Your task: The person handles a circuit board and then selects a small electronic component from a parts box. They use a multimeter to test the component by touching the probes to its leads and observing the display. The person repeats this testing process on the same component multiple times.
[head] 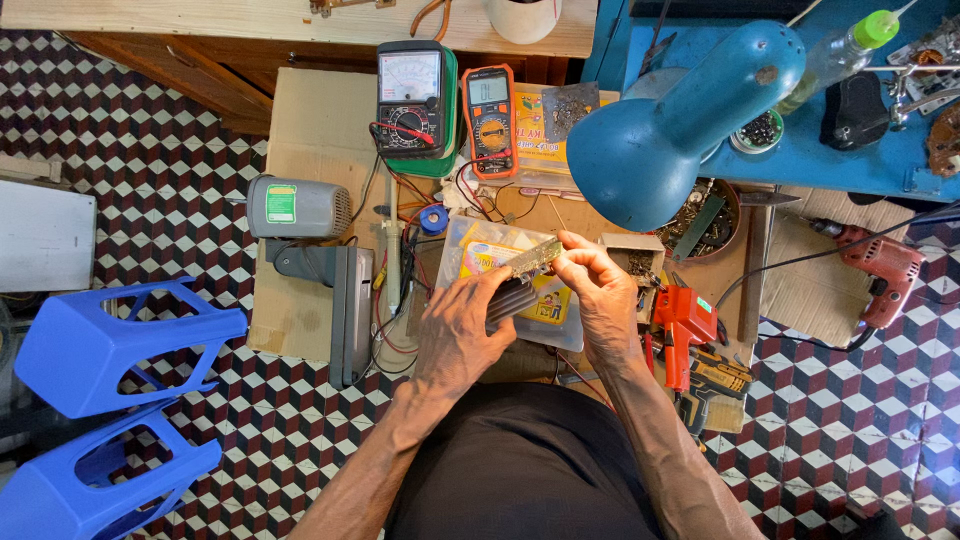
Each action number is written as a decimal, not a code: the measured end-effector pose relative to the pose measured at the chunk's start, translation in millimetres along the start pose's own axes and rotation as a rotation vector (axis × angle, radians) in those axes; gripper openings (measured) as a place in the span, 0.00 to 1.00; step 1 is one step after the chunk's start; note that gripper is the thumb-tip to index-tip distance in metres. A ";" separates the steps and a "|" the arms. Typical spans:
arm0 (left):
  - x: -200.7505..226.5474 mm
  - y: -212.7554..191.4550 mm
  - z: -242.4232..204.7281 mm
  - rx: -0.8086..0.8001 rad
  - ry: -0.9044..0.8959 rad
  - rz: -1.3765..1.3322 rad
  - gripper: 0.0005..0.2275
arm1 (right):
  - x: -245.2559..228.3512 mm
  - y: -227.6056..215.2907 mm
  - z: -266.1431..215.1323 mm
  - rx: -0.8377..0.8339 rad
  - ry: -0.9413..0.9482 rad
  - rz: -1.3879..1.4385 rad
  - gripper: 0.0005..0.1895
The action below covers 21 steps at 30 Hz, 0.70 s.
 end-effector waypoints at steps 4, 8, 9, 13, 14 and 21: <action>-2.7 -9.5 -0.2 0.070 0.168 0.198 0.29 | -5.6 -1.4 -6.1 -0.104 0.015 -0.089 0.12; -2.9 -3.7 1.8 0.119 0.289 0.265 0.28 | -2.4 -9.8 -15.4 -0.071 0.059 -0.061 0.14; -3.9 -1.7 2.1 0.126 0.309 0.255 0.28 | 0.7 -11.7 -17.3 -0.048 0.080 -0.088 0.15; -6.7 8.4 2.0 0.150 0.343 0.272 0.27 | 10.6 -18.5 -27.4 0.015 0.120 -0.124 0.17; -7.3 9.9 1.4 0.158 0.355 0.266 0.26 | 13.3 -19.5 -28.9 0.020 0.118 -0.115 0.17; -17.2 21.0 -2.6 0.183 0.385 0.296 0.21 | 54.2 -30.1 -27.6 0.005 0.192 0.116 0.16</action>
Point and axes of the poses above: each hand's wrist, its own z-axis towards the middle knuckle, its own y-axis out of the palm, x = y × z, the point moved 8 cm from there along z, towards the middle knuckle, and after that the axes turned 5 degrees about y, right-handed, at the moved point
